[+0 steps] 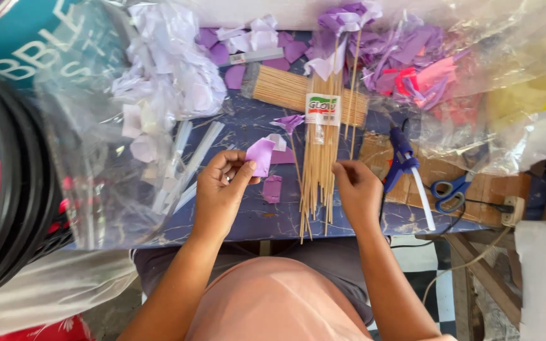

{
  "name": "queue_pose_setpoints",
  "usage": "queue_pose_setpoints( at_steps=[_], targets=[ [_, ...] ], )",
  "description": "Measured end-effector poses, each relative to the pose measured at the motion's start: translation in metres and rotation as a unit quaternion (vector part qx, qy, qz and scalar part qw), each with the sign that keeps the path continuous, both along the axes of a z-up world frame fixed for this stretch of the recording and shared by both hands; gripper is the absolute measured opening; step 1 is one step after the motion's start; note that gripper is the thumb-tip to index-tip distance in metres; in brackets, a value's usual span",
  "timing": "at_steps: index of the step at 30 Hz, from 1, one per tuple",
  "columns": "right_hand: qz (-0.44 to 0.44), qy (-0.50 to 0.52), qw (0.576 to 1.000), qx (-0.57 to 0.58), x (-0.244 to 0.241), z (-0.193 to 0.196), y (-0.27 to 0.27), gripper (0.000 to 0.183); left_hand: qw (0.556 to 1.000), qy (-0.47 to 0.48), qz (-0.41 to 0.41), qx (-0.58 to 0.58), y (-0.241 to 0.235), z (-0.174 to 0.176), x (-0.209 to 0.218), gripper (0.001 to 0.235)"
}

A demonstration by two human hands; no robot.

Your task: Assembling a decorative paper rose by gluing individual purple paper petals onto a wooden skewer using a hot glue gun.

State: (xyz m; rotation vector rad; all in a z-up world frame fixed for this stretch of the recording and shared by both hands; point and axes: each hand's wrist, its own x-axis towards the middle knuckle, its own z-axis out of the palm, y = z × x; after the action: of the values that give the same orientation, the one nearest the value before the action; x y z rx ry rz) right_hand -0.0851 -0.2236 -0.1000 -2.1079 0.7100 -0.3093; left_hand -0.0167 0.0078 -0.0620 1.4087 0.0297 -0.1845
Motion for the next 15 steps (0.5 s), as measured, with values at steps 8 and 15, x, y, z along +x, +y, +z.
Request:
queue_pose_setpoints(
  at_steps=[8, 15],
  targets=[
    [-0.182, -0.099, 0.978, -0.027, -0.059, -0.054, -0.084, 0.022, 0.996, 0.001, -0.066, 0.052, -0.025, -0.02, 0.001, 0.012],
    [-0.201, -0.004, 0.979, -0.034, -0.015, -0.041, -0.09, 0.038, 0.991, 0.011, -0.125, 0.048, -0.045, -0.005, -0.009, 0.012]
  ],
)
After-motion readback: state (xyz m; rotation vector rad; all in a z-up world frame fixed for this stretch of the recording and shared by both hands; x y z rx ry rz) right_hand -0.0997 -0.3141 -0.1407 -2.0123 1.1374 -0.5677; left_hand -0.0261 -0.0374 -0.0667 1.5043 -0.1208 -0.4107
